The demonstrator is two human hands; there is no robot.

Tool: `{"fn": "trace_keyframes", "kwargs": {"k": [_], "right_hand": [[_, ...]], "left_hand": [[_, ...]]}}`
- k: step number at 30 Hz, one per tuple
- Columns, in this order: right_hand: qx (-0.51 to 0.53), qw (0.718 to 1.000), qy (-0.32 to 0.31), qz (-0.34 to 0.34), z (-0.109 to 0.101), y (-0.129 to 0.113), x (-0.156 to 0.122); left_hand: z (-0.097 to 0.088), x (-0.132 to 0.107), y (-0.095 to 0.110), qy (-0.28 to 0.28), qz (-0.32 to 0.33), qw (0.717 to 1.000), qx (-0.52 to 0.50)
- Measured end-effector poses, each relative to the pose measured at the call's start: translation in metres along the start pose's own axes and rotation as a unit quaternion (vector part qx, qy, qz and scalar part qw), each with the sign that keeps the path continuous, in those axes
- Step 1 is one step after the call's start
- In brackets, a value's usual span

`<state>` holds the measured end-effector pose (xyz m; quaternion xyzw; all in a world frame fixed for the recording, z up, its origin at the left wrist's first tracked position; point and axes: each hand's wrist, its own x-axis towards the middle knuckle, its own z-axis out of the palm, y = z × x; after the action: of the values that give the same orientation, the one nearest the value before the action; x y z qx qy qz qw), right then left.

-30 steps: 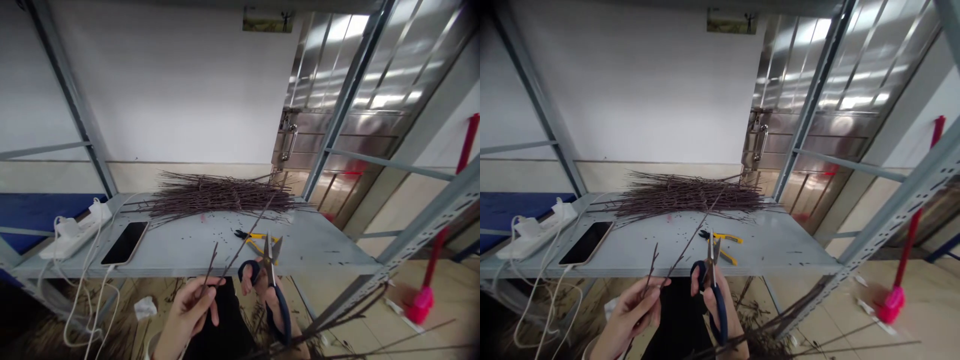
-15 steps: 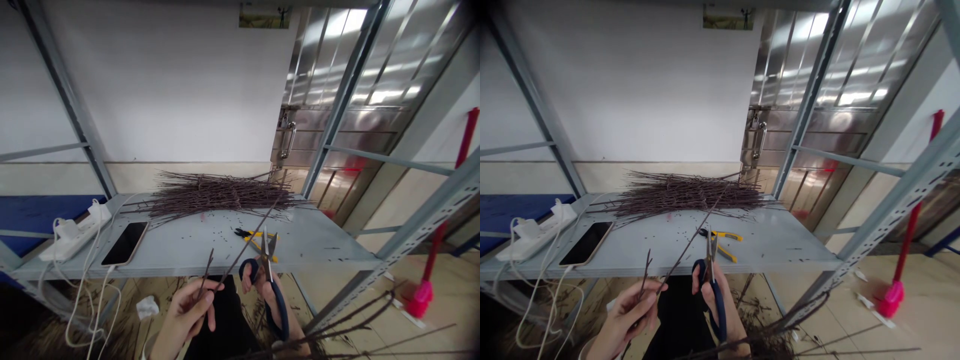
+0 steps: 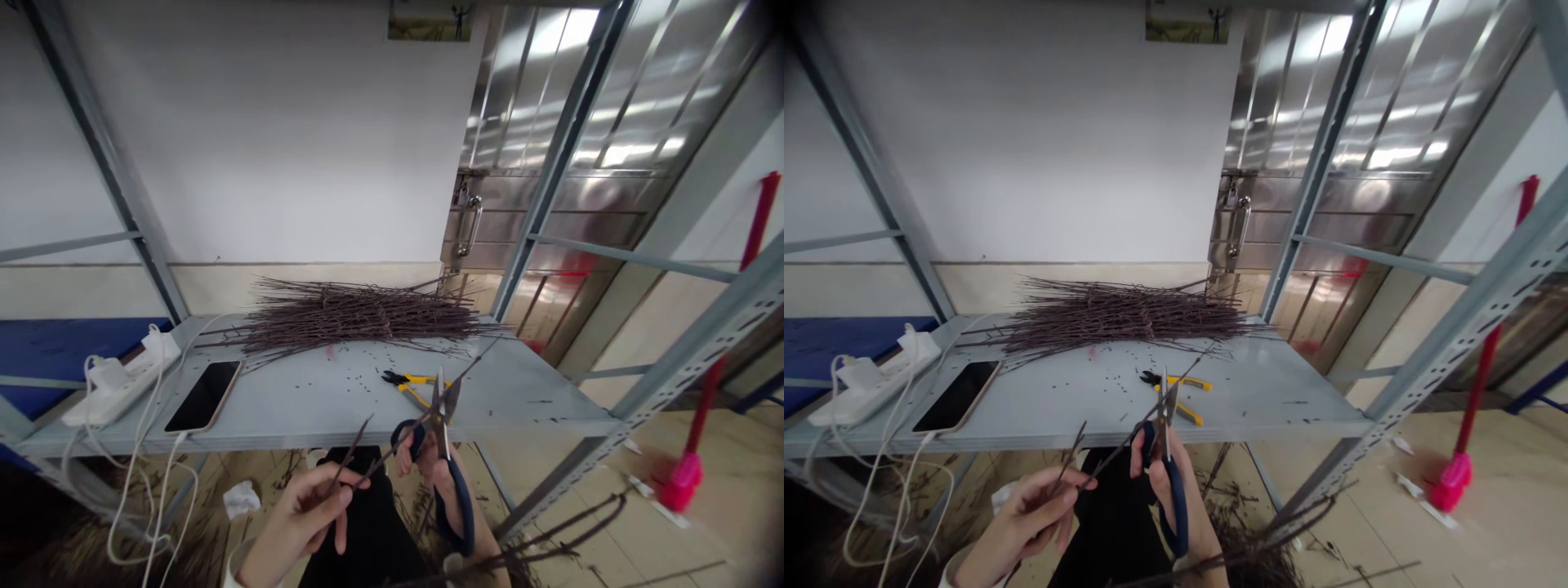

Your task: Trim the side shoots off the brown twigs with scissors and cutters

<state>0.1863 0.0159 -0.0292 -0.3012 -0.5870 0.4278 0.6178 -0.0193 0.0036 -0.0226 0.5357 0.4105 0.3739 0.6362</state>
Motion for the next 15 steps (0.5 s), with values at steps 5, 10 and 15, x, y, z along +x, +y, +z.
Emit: {"fn": "trace_keyframes", "kwargs": {"k": [5,10,15], "right_hand": [[0.012,1.000,-0.021,0.012,-0.004,0.002,0.001],[0.039,0.999,-0.006,0.023,-0.007,0.012,0.004],[0.016,0.999,-0.011,0.027,-0.008,0.013,0.003]], "left_hand": [[0.000,0.001,0.000,-0.016,0.001,1.000,-0.004],[0.001,0.001,0.002,-0.017,-0.003,1.000,0.006],[0.001,-0.001,0.005,-0.015,-0.011,1.000,0.013]]}}
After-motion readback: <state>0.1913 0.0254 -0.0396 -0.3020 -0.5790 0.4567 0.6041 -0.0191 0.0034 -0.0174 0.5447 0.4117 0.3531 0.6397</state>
